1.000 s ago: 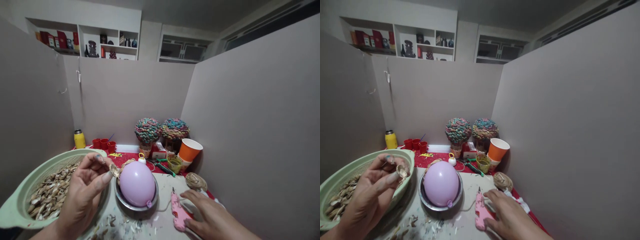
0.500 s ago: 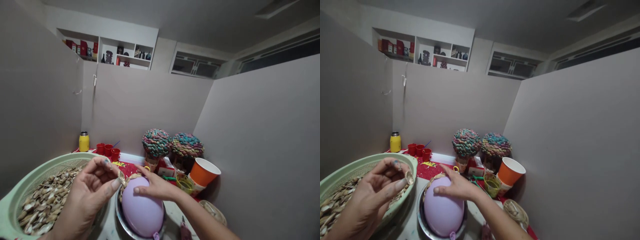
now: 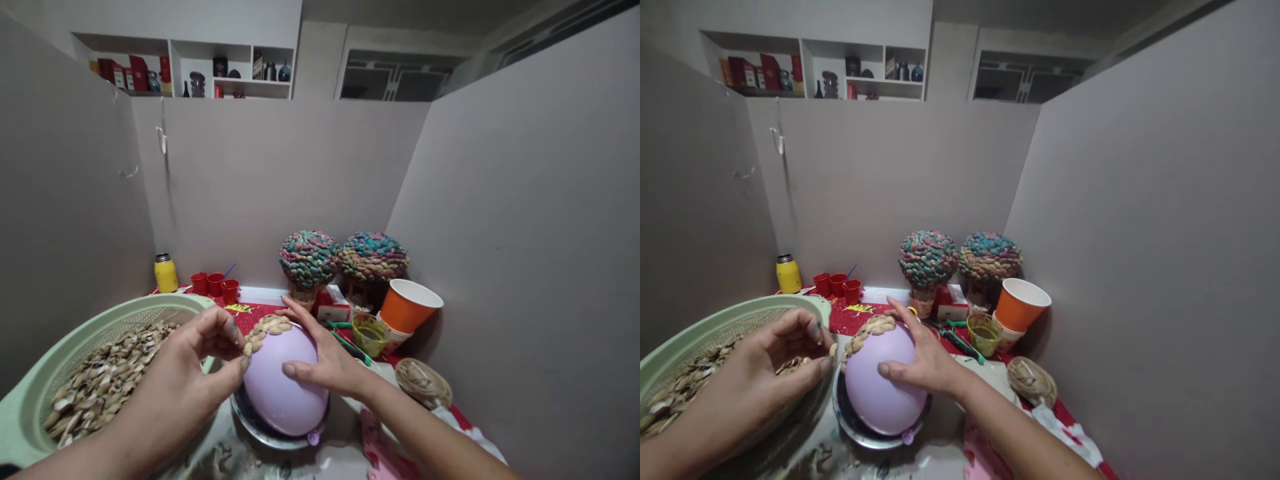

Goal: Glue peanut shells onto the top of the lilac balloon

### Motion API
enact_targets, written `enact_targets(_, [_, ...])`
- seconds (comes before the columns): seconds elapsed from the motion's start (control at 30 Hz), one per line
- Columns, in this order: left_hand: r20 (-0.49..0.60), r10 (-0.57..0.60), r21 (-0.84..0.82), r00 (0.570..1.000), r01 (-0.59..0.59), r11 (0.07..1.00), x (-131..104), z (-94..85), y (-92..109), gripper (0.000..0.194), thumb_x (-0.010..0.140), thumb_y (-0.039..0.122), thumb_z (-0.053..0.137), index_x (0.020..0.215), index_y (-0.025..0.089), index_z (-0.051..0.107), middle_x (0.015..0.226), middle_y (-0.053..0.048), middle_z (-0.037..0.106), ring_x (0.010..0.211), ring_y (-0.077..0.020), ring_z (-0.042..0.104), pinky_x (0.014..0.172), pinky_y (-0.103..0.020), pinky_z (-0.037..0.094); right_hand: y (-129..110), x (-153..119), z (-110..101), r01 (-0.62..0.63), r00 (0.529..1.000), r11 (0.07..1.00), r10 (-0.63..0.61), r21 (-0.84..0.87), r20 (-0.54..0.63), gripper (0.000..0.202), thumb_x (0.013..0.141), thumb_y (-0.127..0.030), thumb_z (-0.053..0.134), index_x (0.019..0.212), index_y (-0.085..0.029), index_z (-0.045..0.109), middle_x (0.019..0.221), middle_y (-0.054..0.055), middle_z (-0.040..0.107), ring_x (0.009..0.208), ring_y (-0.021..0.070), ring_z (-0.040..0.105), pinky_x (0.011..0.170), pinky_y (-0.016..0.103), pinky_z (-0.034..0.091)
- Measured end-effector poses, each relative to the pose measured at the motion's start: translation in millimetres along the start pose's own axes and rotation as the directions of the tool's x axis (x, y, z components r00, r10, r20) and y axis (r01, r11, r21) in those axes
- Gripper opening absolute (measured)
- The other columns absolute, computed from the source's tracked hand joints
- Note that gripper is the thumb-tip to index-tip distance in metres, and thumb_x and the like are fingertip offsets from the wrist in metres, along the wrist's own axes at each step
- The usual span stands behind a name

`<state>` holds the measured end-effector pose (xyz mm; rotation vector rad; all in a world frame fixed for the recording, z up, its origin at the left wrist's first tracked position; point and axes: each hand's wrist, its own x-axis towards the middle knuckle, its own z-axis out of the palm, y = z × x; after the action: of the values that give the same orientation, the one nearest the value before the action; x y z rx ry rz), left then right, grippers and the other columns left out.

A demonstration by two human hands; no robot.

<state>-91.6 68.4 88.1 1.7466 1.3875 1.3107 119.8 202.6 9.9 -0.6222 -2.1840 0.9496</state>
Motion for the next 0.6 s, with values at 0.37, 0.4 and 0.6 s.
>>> enact_targets(0.37, [0.18,0.093,0.406,0.979,-0.161,0.9,35,18.4,-11,0.006,0.08,0.017,0.053,0.075,0.02,0.053,0.071,-0.001,0.061,0.068,-0.0183,0.057,0.065,-0.031,0.044,-3,1,0,0.064,0.998,0.995,-0.064,0.072,-0.008,0.105,0.069,-0.046,0.078,0.154,-0.021,0.023,0.144,0.016,0.048,0.13,0.0316,0.048,0.11,0.049,0.034])
enact_targets(0.4, [0.187,0.092,0.42,0.978,-0.164,0.893,36,20.4,-11,0.007,0.079,0.015,0.053,0.074,0.02,0.053,0.07,0.0,0.061,0.067,-0.0183,0.057,0.064,-0.031,0.044,-3,1,0,0.064,0.998,0.995,-0.063,0.071,-0.012,0.106,0.068,-0.046,0.079,0.155,-0.021,0.023,0.144,0.016,0.048,0.13,0.0315,0.047,0.11,0.049,0.034])
enact_targets(0.6, [0.22,0.086,0.486,0.972,-0.185,0.854,39,26.9,-9,0.012,0.075,0.008,0.051,0.073,0.019,0.054,0.069,-0.001,0.06,0.065,-0.0185,0.055,0.062,-0.03,0.041,0,0,1,0.073,0.997,0.994,-0.071,0.075,-0.029,0.105,0.068,-0.044,0.079,0.154,-0.022,0.024,0.144,0.015,0.048,0.131,0.0319,0.047,0.11,0.049,0.034])
